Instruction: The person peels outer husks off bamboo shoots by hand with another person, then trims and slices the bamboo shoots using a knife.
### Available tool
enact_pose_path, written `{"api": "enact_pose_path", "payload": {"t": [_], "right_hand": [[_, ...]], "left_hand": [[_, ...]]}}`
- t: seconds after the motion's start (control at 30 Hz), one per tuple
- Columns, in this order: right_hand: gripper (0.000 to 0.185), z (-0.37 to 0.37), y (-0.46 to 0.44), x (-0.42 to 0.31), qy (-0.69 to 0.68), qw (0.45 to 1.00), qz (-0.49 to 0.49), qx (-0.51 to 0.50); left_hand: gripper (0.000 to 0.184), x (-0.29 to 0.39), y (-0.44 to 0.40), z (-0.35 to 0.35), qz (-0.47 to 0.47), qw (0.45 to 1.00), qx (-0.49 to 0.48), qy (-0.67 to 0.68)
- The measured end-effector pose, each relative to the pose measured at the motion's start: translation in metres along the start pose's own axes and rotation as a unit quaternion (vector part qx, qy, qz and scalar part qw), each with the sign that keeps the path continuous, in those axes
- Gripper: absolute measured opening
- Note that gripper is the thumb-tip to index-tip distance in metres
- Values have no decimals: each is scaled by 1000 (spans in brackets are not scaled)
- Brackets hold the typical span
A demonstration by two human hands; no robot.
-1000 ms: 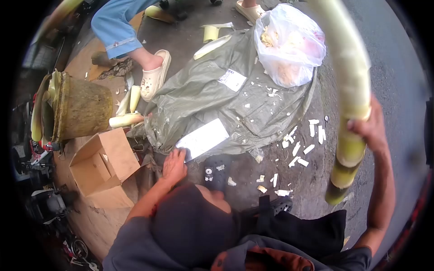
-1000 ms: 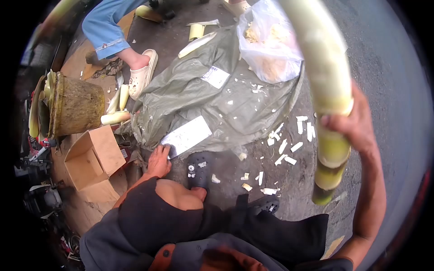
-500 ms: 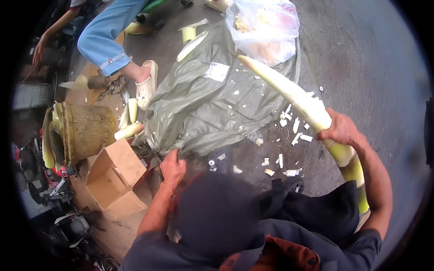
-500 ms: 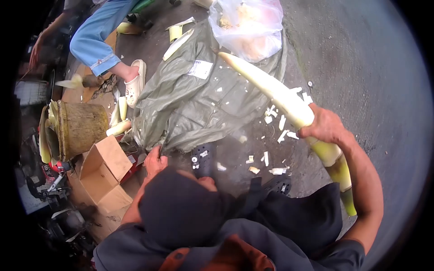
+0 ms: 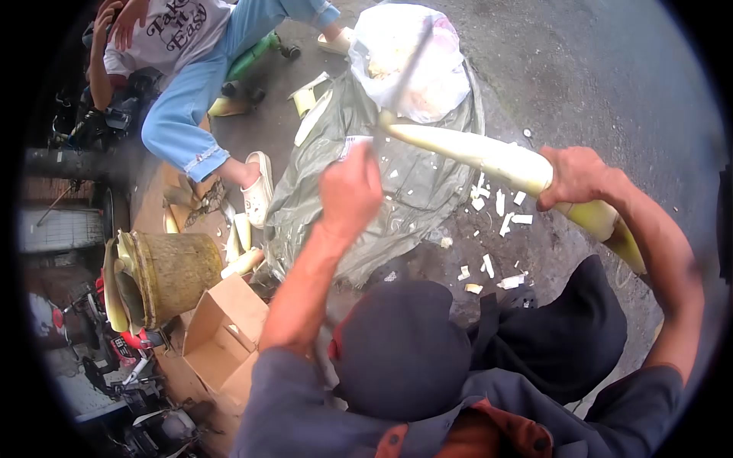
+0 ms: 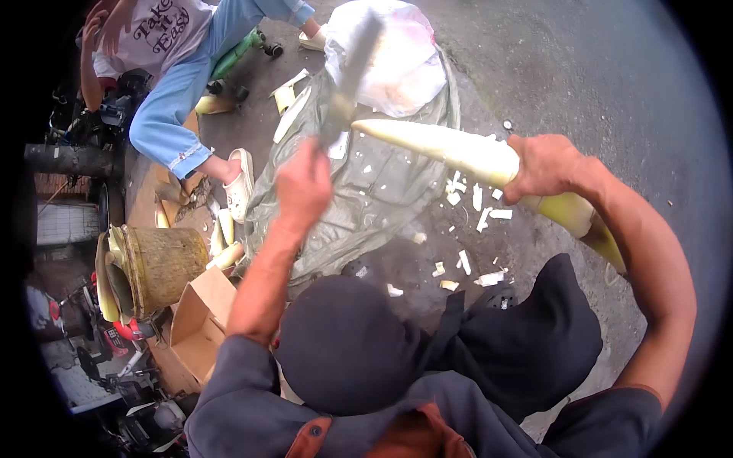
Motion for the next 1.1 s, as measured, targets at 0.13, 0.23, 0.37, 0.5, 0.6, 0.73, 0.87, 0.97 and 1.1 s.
{"api": "enact_pose_path", "payload": {"t": [0.13, 0.23, 0.37, 0.5, 0.6, 0.73, 0.87, 0.97, 1.1], "right_hand": [[70, -4, 0, -6, 2, 1000, 0, -7], [70, -6, 4, -9, -30, 999, -31, 8], [71, -16, 16, -3, -29, 999, -5, 40], [68, -6, 18, -8, -43, 997, -26, 61], [67, -4, 7, 6, -48, 995, -43, 82], [77, 47, -2, 37, -90, 989, -45, 107], [84, 92, -7, 54, -109, 987, -45, 110], [84, 116, -7, 59, -141, 983, -41, 108], [85, 133, -12, 61, -171, 979, -49, 96]], "left_hand": [[23, 73, -86, -120, 107, 979, 170, -16], [34, -15, -36, -27, -36, 996, -14, -85], [50, -73, 120, 59, -223, 932, -276, -74], [14, -68, 117, 41, -176, 933, -260, -177], [7, -92, 115, 29, -172, 948, -220, -153], [9, -99, 151, 26, -186, 944, -207, -178], [18, -127, 206, 44, -231, 920, -244, -199], [39, -132, 229, 60, -271, 885, -319, -204], [81, -90, 177, 80, -111, 935, -280, -186]]}}
Point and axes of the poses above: each hand's wrist, its own y-axis away from the middle knuckle, its own z-axis out of the palm, x = y × z, the point moved 8 cm from there along -y, towards the middle knuckle, and after that the axes turned 4 degrees about -z, right-handed, at the moved point
